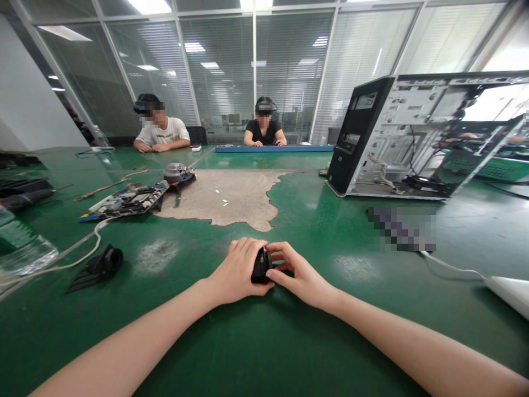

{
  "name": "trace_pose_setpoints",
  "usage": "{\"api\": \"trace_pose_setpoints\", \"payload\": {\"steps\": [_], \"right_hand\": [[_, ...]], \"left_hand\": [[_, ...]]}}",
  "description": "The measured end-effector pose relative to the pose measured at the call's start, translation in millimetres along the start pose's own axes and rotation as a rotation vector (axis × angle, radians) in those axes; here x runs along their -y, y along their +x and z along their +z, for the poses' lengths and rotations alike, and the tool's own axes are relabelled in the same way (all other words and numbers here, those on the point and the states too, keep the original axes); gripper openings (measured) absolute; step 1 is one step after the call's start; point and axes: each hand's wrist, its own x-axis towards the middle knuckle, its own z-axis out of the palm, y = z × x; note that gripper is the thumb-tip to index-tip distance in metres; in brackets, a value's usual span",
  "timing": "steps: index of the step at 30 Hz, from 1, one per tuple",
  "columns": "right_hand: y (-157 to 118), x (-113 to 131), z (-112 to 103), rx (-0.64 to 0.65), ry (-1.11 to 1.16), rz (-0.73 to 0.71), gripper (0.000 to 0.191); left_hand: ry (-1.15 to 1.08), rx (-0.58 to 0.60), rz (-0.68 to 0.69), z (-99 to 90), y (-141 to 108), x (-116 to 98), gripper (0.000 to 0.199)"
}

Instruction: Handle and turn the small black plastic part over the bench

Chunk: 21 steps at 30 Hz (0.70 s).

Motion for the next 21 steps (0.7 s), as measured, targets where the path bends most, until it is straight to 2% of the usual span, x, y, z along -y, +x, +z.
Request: {"api": "trace_pose_setpoints", "payload": {"steps": [6, 13, 21], "right_hand": [[-1.1, 0.7, -0.4, 0.009, -0.051, -0.068, 0.032], [-0.3, -1.8, -0.3, -0.007, 0.021, -0.062, 0.019], [-0.6, 0.2, -0.7, 0.006, -0.008, -0.012, 0.032]], "left_hand": [[0.009, 0.014, -0.005, 0.0, -0.2, 0.8, 0.063], [0.004, -0.007, 0.002, -0.4, 0.2, -0.4, 0.059], [0.005, 0.001, -0.002, 0.0, -0.2, 0.7, 0.059]]}}
